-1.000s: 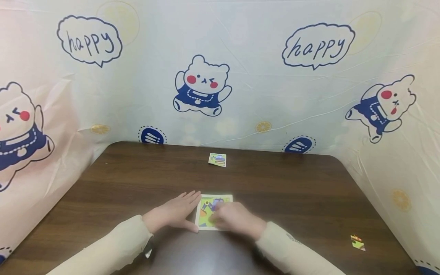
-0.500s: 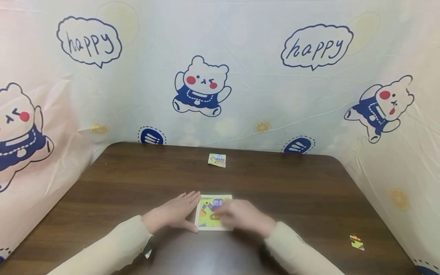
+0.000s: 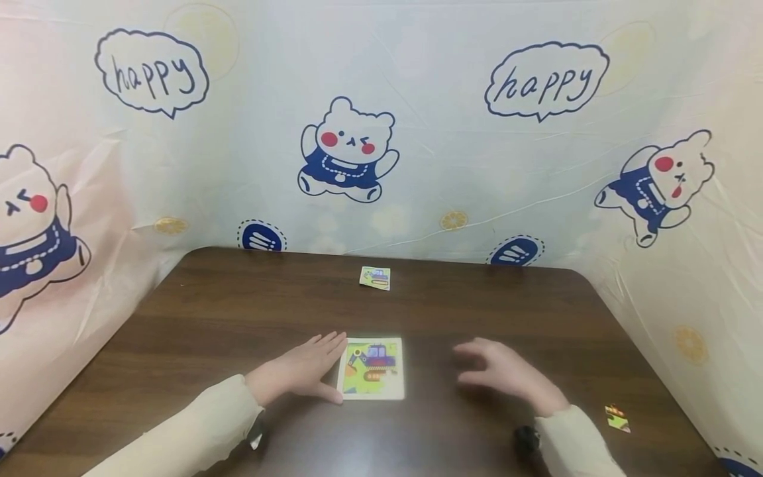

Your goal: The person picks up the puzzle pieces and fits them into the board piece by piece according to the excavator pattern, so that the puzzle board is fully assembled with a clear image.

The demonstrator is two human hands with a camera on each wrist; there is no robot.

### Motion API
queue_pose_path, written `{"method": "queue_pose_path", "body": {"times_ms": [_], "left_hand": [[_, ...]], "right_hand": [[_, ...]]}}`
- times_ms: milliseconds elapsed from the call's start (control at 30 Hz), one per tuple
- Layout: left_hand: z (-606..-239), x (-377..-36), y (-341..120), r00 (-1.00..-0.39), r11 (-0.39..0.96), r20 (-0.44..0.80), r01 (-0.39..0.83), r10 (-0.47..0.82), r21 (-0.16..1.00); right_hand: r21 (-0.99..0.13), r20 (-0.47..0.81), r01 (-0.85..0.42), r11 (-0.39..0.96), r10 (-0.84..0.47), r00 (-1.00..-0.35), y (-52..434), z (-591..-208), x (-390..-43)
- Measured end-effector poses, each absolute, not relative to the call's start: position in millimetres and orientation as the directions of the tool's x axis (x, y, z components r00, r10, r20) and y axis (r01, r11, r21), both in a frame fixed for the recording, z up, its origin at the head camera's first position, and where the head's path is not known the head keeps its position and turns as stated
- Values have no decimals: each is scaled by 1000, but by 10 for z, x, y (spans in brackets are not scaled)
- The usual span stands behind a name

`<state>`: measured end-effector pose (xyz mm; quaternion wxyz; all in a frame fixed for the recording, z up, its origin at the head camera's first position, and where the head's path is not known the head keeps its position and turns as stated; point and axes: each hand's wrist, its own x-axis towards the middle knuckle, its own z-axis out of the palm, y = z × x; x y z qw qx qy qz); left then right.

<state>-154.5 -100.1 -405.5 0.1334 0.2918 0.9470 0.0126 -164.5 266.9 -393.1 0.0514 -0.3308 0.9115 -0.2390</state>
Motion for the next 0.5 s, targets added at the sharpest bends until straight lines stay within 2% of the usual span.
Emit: {"method": "queue_pose_path", "body": {"times_ms": [233,400,500], "left_hand": [[-4040,-1529,-1001,-795,830,-244,548,555,102],[-4046,-1536,-1004,-796,831,-246,548,553,95],[-4041,-1532,-1003,-796,833,-250,543,551,106]], "right_hand": [[-441,112,-465,767,-467,-877,3333,-3964,-1538],[-446,45,-291,847,-303,-952,3744,-3959,-1401],[-449,-27,-206,869,-243,-970,3975,-3957,-1309]]}}
